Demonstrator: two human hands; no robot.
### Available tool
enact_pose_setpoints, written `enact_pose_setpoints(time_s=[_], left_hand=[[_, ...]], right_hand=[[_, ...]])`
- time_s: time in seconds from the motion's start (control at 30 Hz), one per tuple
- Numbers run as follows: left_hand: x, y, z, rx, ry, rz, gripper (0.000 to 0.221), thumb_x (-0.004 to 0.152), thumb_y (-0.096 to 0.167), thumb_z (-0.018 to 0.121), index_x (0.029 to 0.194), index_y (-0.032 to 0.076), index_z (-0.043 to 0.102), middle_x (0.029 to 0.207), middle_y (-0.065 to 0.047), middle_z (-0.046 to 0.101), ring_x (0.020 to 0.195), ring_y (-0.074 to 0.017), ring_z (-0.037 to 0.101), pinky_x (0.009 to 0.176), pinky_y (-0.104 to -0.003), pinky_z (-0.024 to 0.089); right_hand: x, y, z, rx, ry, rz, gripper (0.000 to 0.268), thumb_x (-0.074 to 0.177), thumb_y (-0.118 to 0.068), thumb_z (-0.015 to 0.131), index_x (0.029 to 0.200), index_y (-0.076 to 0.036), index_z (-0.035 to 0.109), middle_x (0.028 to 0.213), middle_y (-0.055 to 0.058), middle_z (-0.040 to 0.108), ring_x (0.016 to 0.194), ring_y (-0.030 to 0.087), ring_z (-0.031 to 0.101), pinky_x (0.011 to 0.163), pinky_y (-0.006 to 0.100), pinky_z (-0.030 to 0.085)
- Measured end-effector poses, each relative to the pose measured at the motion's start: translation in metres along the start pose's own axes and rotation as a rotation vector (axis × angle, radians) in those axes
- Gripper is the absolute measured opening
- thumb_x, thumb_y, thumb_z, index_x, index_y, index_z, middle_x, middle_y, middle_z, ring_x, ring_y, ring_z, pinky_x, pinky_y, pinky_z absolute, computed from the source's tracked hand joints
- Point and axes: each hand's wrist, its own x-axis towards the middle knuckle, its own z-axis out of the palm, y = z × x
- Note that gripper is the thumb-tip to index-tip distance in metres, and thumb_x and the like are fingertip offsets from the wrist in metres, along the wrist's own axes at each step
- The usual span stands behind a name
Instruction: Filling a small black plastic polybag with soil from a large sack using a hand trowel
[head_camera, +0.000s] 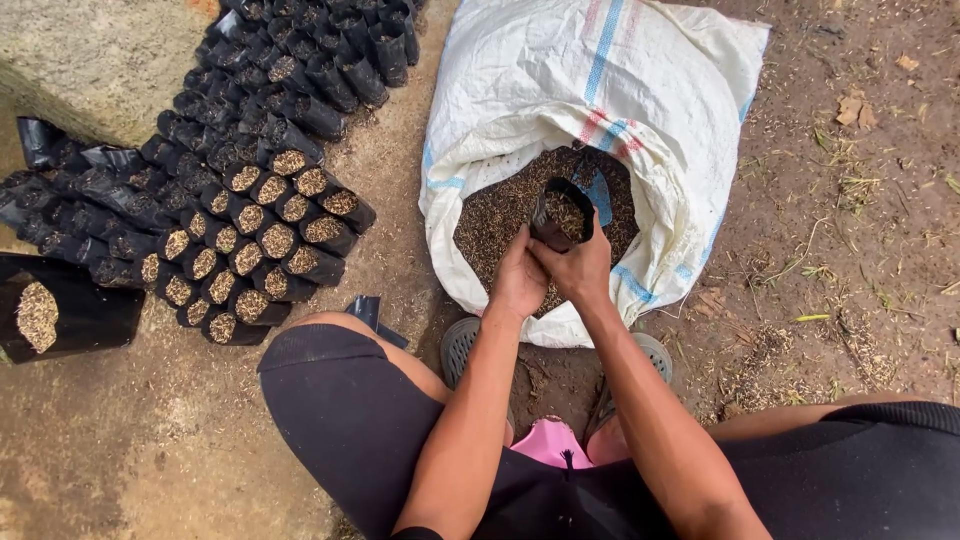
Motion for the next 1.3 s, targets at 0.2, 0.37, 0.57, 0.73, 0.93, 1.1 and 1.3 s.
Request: enact_pose_setpoints(time_s=[0.2,0.37,0.57,0.73,0.93,1.1,1.3], left_hand=[[-0.005,0.001,0.013,-0.096,0.038,-0.001,0.045,0.099,0.051,0.067,0.121,0.012,0.074,0.11,-0.01,0.078,0.1,-0.0185,0.075,0.091,-0.029,0.061],[-0.01,0.006,0.026,-0.246,0.073,0.038,0.034,0.097,0.039,0.074,0.111,0.008,0.074,0.11,-0.017,0.076,0.106,-0.0332,0.072,0.099,-0.045,0.061],[0.004,0.009,0.018,-0.249,0.106,0.044,0.039,0.098,0.038,0.075,0.119,0.006,0.07,0.123,-0.022,0.071,0.118,-0.0407,0.066,0.107,-0.049,0.057],[-0.003,0.015,0.015,-0.043,0.139,0.006,0.047,0.1,0.053,0.063,0.111,0.007,0.071,0.11,-0.021,0.075,0.102,-0.0344,0.074,0.092,-0.04,0.066],[0.014,-0.001,-0.014,0.245,0.151,-0.009,0.044,0.101,0.052,0.066,0.115,0.011,0.071,0.102,-0.017,0.077,0.087,-0.0252,0.078,0.075,-0.034,0.066],[-0.016,0.011,-0.004,0.074,0.191,-0.067,0.067,0.11,0.055,0.044,0.158,0.008,0.036,0.162,-0.019,0.034,0.149,-0.0372,0.034,0.126,-0.052,0.032],[-0.039,0.016,0.063,-0.092,0.119,-0.116,0.058,0.091,0.073,0.063,0.101,0.017,0.075,0.09,-0.006,0.078,0.078,-0.0187,0.073,0.065,-0.023,0.056]], right_hand=[[0.004,-0.009,-0.006,-0.009,-0.054,0.009,0.084,0.076,-0.039,0.094,0.145,-0.019,0.05,0.123,0.023,0.065,0.113,0.052,0.063,0.088,0.07,0.053],[0.004,-0.019,-0.019,0.357,0.014,-0.154,0.074,0.102,-0.053,0.062,0.156,-0.013,0.03,0.151,0.025,0.044,0.142,0.046,0.042,0.114,0.071,0.029],[0.018,0.054,-0.032,-0.037,-0.022,0.015,0.049,0.1,-0.012,0.051,0.149,-0.007,0.045,0.139,0.026,0.053,0.133,0.05,0.05,0.111,0.069,0.039],[0.019,0.006,-0.044,0.245,-0.364,-0.015,0.103,0.076,-0.02,0.085,0.161,-0.006,0.029,0.16,0.027,0.036,0.151,0.051,0.024,0.117,0.074,0.019],[0.024,0.072,0.0,0.064,-0.357,-0.024,0.087,0.065,-0.032,0.097,0.139,-0.006,0.058,0.128,0.027,0.065,0.125,0.053,0.055,0.105,0.072,0.042],[0.002,0.012,-0.002,0.17,-0.006,-0.089,0.085,0.077,-0.029,0.098,0.142,-0.002,0.05,0.117,0.023,0.07,0.112,0.044,0.067,0.094,0.06,0.053],[-0.004,0.021,0.0,0.044,-0.059,-0.036,0.081,0.075,-0.041,0.095,0.137,-0.01,0.053,0.115,0.021,0.066,0.113,0.054,0.062,0.094,0.074,0.05]])
